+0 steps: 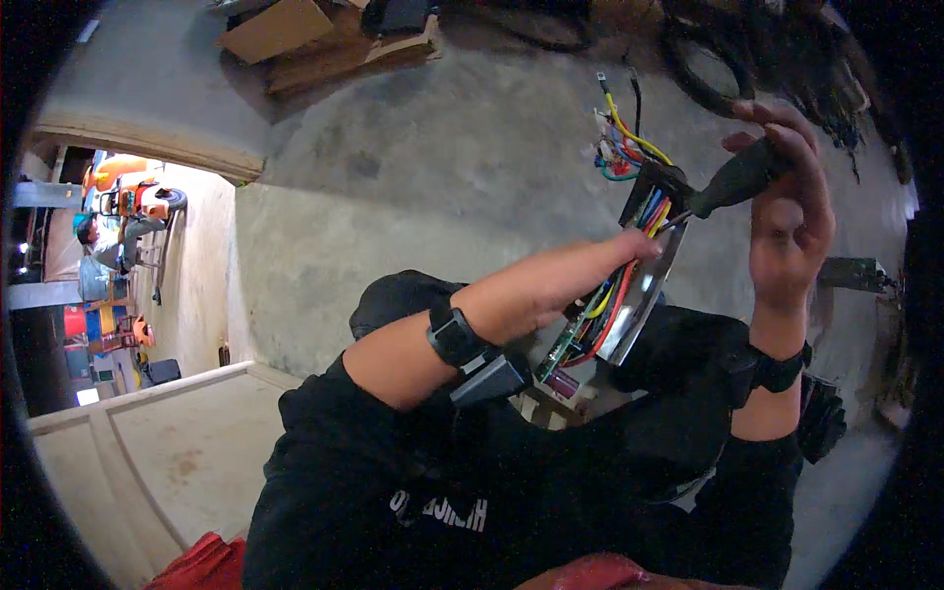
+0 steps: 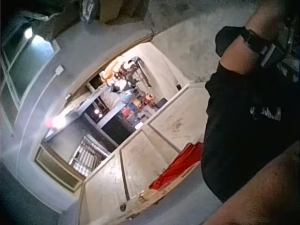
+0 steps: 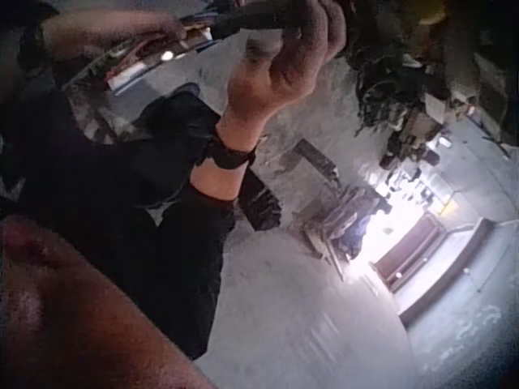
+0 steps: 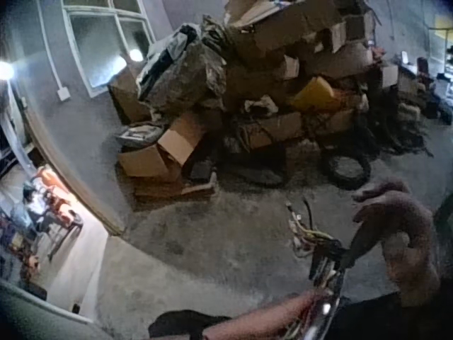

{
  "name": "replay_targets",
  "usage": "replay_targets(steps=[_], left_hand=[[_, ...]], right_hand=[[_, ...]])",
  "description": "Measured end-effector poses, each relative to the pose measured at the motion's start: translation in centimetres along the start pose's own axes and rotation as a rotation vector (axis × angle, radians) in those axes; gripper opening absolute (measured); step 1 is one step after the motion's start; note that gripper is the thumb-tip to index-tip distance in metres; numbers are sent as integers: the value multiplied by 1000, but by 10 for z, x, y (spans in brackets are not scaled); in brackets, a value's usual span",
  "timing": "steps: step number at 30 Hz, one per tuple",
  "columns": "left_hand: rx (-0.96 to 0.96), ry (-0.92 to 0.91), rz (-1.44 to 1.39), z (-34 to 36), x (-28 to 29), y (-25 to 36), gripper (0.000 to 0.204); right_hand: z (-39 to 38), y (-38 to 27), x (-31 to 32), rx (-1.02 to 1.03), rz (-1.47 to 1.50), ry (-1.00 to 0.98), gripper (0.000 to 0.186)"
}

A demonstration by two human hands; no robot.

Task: Inspecting and repairing an electronic controller for a vehicle by manipulating wiring and components with a screwdriver.

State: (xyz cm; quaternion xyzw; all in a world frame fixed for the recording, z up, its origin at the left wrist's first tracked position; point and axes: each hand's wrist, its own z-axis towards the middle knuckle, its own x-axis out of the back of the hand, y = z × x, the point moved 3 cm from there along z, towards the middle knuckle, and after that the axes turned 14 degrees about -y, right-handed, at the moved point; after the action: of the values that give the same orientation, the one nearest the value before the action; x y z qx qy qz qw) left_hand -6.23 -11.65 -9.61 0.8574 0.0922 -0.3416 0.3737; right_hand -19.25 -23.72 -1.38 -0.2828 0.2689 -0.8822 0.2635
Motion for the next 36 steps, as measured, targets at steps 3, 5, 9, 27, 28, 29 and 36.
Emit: replay_targets(steps=[3, 5, 9, 27, 28, 29, 36], left_hand=[[13, -2, 62, 2, 6, 0, 36], [23, 5, 86, 2, 8, 3, 36], [14, 21, 34, 2, 5, 8, 36], [19, 63, -28, 0, 9, -1, 35], [4, 62, -30, -3, 6, 1, 35], [-12, 62, -33, -4, 4, 3, 35], [20, 123, -3, -3, -3, 6, 34]], right_hand=[[-10, 4, 5, -35, -51, 7, 39], [-5, 4, 2, -92, -56, 10, 39], [1, 2, -6, -251, 129, 35, 38], [2, -6, 0, -1, -89, -18, 32], [1, -7, 1, 14, -122, -21, 31], [-2, -7, 2, -34, -113, -9, 31], [2, -4, 0, 3, 24, -61, 32]])
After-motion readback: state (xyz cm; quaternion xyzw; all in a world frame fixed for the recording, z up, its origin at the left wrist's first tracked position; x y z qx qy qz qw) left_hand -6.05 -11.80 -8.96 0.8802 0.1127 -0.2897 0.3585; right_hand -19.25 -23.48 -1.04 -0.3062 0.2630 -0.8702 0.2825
